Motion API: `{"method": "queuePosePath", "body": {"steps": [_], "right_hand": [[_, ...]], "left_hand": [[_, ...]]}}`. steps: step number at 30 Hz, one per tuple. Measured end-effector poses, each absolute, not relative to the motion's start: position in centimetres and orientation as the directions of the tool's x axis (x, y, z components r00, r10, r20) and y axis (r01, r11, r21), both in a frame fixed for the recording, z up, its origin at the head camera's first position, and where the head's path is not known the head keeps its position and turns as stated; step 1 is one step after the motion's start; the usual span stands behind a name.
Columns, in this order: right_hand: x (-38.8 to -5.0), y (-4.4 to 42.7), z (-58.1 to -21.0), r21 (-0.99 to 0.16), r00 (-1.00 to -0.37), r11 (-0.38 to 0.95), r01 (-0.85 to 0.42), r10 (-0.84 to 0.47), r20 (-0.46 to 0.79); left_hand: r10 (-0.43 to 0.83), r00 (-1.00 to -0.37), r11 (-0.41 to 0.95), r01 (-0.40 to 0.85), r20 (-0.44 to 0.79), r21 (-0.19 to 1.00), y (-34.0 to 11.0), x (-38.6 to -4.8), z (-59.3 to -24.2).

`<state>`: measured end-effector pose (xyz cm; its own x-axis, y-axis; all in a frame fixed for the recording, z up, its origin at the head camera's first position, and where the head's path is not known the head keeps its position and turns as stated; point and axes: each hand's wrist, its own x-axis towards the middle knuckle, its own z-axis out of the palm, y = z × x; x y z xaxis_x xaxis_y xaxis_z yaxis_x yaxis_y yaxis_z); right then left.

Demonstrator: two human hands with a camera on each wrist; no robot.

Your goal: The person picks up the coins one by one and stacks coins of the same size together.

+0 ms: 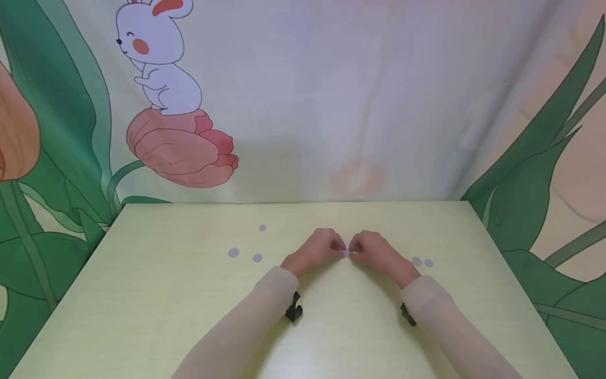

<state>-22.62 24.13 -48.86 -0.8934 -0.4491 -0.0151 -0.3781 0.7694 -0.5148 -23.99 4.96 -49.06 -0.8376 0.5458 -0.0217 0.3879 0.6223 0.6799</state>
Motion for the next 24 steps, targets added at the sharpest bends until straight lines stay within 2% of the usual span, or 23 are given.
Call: {"method": "queuePosePath", "body": {"steps": [24], "right_hand": [[-22.7, 22.7, -48.4, -0.512, -0.886, 0.767, -0.387, -0.463, -0.024]], "left_hand": [[0.535, -0.844, 0.64, 0.38, -0.033, 0.668, 3.6, -23.9, -49.0]]}}
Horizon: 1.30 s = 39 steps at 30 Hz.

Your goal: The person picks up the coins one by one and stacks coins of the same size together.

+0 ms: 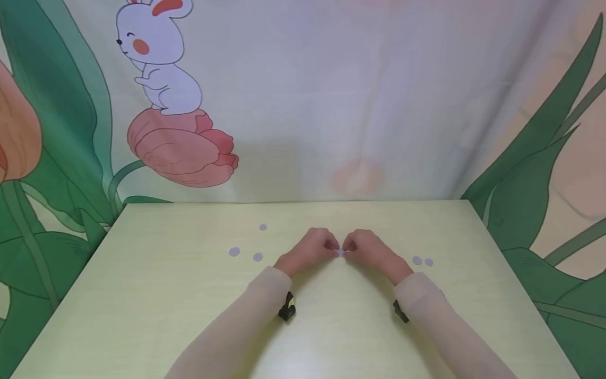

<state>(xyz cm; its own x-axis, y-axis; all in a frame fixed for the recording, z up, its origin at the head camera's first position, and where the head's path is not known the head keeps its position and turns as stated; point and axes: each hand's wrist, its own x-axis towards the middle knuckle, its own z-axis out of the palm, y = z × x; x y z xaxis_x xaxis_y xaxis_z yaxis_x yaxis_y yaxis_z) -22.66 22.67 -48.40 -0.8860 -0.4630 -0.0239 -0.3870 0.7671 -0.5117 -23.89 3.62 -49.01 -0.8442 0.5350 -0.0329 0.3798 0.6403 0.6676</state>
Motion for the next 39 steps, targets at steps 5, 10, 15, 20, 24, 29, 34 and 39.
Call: {"method": "queuePosePath", "body": {"steps": [5, 10, 15, 20, 24, 29, 34, 39], "right_hand": [[-22.7, 22.5, -48.6, -0.517, -0.891, 0.77, -0.373, -0.453, -0.032], [-22.9, 22.1, -48.6, -0.505, -0.88, 0.77, -0.389, -0.473, -0.042], [-22.8, 21.6, -48.3, -0.504, -0.878, 0.775, -0.382, -0.475, -0.064], [-22.7, 20.9, -48.4, -0.512, -0.882, 0.776, -0.369, -0.466, -0.071], [-22.6, 20.0, -48.4, -0.533, -0.87, 0.756, -0.381, -0.488, -0.07], [-22.4, 18.9, -48.1, -0.548, -0.866, 0.752, -0.366, -0.491, -0.096], [-22.4, 18.2, -48.0, -0.542, -0.859, 0.752, -0.376, -0.502, -0.101], [-22.3, 17.7, -48.3, -0.548, -0.858, 0.742, -0.387, -0.508, -0.082]], "left_hand": [[0.534, -0.845, 0.643, 0.375, -0.039, 0.667, 3.5, -23.9, -49.0], [0.515, -0.856, 0.65, 0.353, -0.05, 0.673, 3.1, -23.7, -49.0], [0.511, -0.859, 0.641, 0.345, -0.046, 0.685, 2.7, -23.6, -49.0], [0.514, -0.856, 0.644, 0.339, -0.06, 0.686, 2.1, -23.5, -48.9], [0.5, -0.861, 0.692, 0.331, -0.095, 0.642, 1.4, -23.3, -48.7], [0.508, -0.855, 0.716, 0.353, -0.103, 0.602, 0.6, -22.9, -48.3], [0.49, -0.866, 0.7, 0.326, -0.097, 0.635, -0.3, -22.6, -48.4], [0.493, -0.864, 0.671, 0.307, -0.098, 0.675, -1.3, -22.6, -48.4]]}}
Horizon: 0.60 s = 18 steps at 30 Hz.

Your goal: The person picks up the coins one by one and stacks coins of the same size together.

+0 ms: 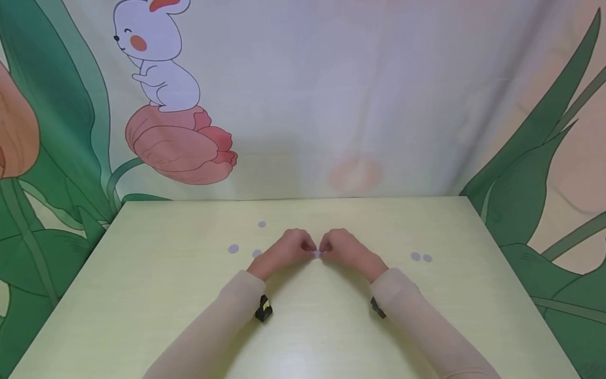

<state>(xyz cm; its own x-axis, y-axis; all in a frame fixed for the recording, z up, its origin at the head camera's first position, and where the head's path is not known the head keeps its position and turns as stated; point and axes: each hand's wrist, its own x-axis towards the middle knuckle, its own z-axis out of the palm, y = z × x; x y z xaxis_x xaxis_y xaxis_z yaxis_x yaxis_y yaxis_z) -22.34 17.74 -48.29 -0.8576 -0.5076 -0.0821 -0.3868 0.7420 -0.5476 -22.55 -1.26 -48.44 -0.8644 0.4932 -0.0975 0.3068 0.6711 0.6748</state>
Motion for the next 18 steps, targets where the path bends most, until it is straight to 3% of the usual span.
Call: {"method": "queuePosePath", "body": {"steps": [18], "right_hand": [[-22.2, 17.43, -48.19, -0.572, -0.863, 0.742, -0.35, -0.492, -0.111]], "left_hand": [[0.476, -0.872, 0.646, 0.261, -0.112, 0.717, -1.66, -22.65, -48.95]]}}
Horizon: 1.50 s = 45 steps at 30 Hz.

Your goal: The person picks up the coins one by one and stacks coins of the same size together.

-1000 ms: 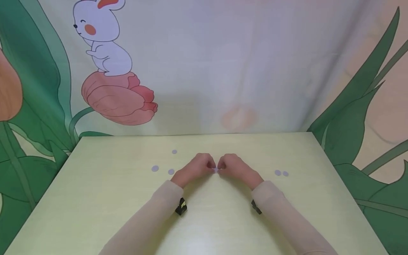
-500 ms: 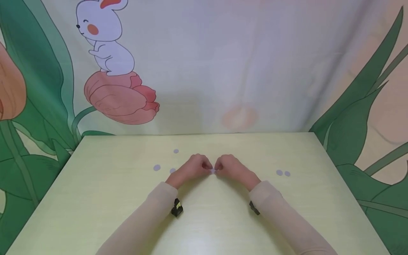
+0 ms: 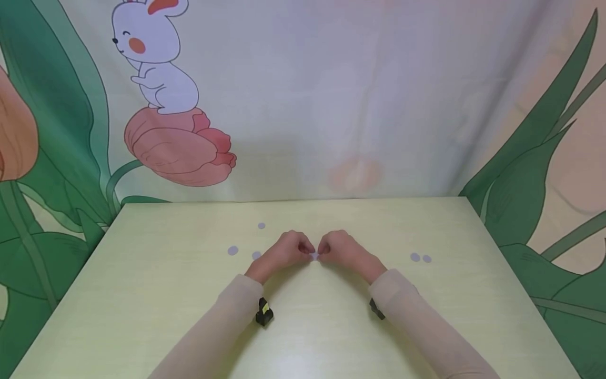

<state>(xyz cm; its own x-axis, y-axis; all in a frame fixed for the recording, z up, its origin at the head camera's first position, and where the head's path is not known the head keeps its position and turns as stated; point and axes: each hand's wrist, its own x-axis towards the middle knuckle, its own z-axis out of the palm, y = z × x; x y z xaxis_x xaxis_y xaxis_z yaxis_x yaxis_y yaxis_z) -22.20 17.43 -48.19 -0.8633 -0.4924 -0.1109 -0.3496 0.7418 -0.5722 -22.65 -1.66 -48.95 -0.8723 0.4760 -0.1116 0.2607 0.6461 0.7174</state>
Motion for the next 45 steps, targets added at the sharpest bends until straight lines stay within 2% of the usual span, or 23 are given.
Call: {"method": "queuePosePath", "body": {"steps": [19, 40, 45], "right_hand": [[-22.34, 16.92, -48.24, -0.541, -0.868, 0.779, -0.316, -0.468, -0.168], [-22.26, 16.83, -48.28, -0.514, -0.883, 0.792, -0.331, -0.451, -0.127], [-22.29, 16.85, -48.48, -0.534, -0.874, 0.773, -0.342, -0.471, -0.122]], "left_hand": [[0.464, -0.877, 0.615, 0.222, -0.121, 0.757, -1.76, -22.2, -48.93], [0.493, -0.864, 0.621, 0.267, -0.103, 0.737, -1.73, -22.36, -48.85], [0.47, -0.873, 0.638, 0.236, -0.128, 0.733, -1.85, -22.34, -48.78]]}}
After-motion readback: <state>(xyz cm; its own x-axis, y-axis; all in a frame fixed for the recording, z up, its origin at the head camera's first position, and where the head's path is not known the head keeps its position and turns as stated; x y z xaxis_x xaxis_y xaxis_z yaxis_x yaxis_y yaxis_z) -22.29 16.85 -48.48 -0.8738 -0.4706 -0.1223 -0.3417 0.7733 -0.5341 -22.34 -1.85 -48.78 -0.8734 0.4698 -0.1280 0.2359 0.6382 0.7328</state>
